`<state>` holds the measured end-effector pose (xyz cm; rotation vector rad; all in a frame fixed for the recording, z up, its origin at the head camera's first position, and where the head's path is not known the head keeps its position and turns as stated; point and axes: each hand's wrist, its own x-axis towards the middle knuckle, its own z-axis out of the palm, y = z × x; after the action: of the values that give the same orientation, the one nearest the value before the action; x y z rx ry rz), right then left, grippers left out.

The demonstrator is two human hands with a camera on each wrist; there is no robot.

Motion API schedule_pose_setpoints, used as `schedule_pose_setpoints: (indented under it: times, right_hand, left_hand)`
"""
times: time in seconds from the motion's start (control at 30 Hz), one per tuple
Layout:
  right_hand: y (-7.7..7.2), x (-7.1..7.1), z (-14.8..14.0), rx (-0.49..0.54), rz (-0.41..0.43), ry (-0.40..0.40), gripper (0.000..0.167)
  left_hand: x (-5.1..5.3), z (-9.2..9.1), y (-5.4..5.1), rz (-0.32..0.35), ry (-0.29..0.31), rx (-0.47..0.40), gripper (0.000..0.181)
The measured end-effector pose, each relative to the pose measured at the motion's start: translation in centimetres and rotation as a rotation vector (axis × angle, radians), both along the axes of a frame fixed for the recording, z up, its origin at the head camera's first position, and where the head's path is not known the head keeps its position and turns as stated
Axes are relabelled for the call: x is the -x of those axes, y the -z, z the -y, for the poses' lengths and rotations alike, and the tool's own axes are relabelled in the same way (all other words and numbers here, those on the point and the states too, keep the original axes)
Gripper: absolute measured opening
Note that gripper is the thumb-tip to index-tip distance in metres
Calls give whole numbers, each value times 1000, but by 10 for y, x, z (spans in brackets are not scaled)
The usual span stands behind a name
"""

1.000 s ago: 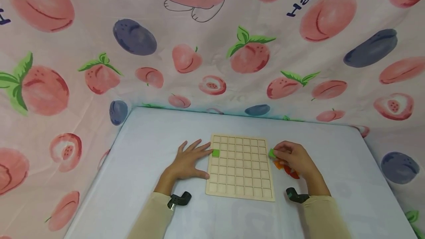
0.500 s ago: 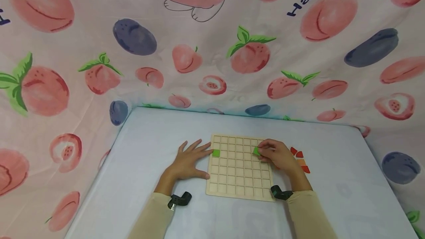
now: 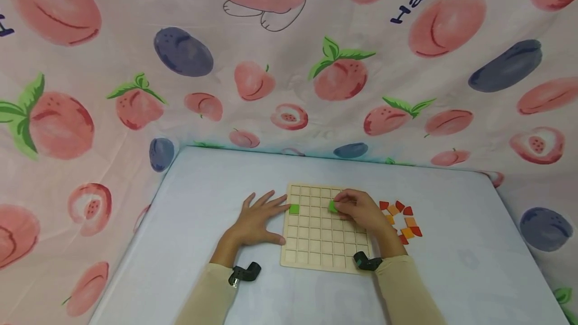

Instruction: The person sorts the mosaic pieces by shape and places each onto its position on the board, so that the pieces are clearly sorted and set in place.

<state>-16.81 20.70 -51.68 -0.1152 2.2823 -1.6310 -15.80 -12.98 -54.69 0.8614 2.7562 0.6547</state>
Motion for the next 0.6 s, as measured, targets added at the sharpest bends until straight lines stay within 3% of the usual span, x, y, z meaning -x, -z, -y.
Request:
schedule_pose_setpoints:
  times: [0.4,0.6]
  right_hand:
    - [5,4,25,-26,-68,-39,20]
    - [6,6,41,-2,-45,-25,19]
  left_hand:
    - [2,1,4,-7,-1,9,99]
    - [1,0,4,0,-4,14,98]
